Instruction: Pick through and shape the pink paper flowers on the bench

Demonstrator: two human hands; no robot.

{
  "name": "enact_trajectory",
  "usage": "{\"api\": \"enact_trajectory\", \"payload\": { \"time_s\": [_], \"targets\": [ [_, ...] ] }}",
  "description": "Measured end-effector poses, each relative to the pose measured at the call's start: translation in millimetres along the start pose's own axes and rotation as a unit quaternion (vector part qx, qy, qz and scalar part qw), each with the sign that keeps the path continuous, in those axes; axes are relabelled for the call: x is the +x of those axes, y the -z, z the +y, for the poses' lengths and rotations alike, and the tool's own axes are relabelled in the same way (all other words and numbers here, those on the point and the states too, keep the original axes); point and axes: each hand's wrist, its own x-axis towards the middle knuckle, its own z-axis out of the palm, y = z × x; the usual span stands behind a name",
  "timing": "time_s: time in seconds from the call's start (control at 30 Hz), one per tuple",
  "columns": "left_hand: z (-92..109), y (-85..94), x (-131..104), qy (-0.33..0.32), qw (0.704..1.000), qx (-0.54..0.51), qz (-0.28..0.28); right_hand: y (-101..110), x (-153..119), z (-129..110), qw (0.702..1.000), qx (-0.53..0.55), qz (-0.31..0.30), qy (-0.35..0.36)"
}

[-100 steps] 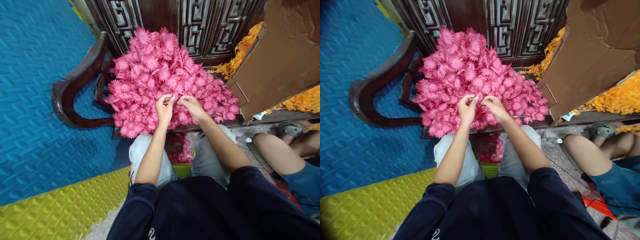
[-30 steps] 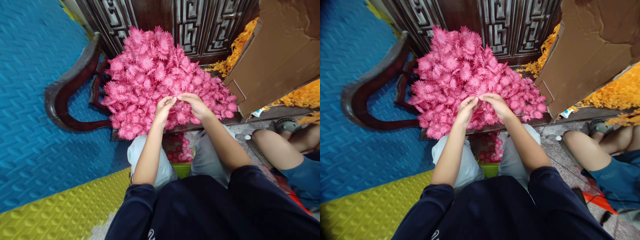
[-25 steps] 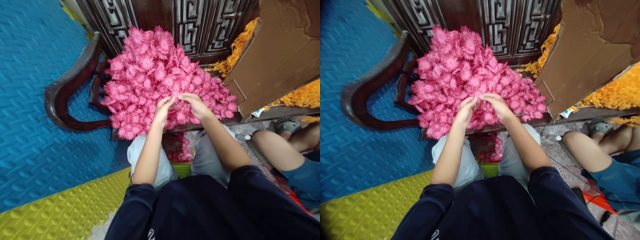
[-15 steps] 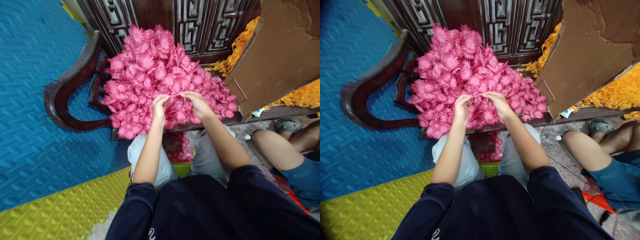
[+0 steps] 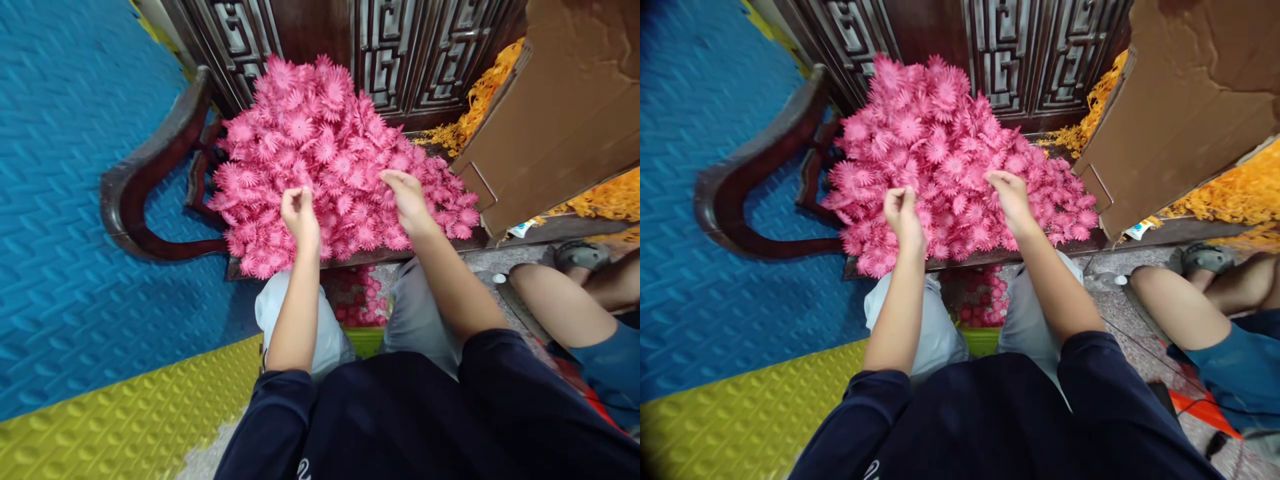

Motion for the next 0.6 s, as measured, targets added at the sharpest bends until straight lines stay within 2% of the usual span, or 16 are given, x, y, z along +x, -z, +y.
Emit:
{"api": "enact_trajectory", "payload": {
  "time_s": [0.13, 0.3, 0.37, 0.5, 0.6],
  "targets": [
    [-0.3, -11.5, -21.1, 0.011, 0.996, 0.020, -0.083, -25.4, -3.7, 7.5, 1.000, 0.011, -0.020, -0.010],
    [-0.1, -13.0, -22.1, 0.066, 0.995, 0.020, -0.076, -44.9, -1.5, 18.4, 0.997, -0.051, -0.036, -0.043],
    [-1.6, -11.2, -20.5, 0.072, 0.994, 0.012, -0.083, -48.9, -8.3, 14.1, 0.997, -0.046, -0.054, -0.018],
    [-6.6, -7.7, -20.6, 0.044, 0.990, 0.035, -0.127, -52.8, -31.1, -1.5, 0.989, 0.006, -0.149, 0.020],
    [-6.8, -5.2, -21.6, 0.023, 0.985, 0.063, -0.160, -52.7, -40.4, -6.6, 0.988, 0.013, -0.156, 0.016]
  ]
}}
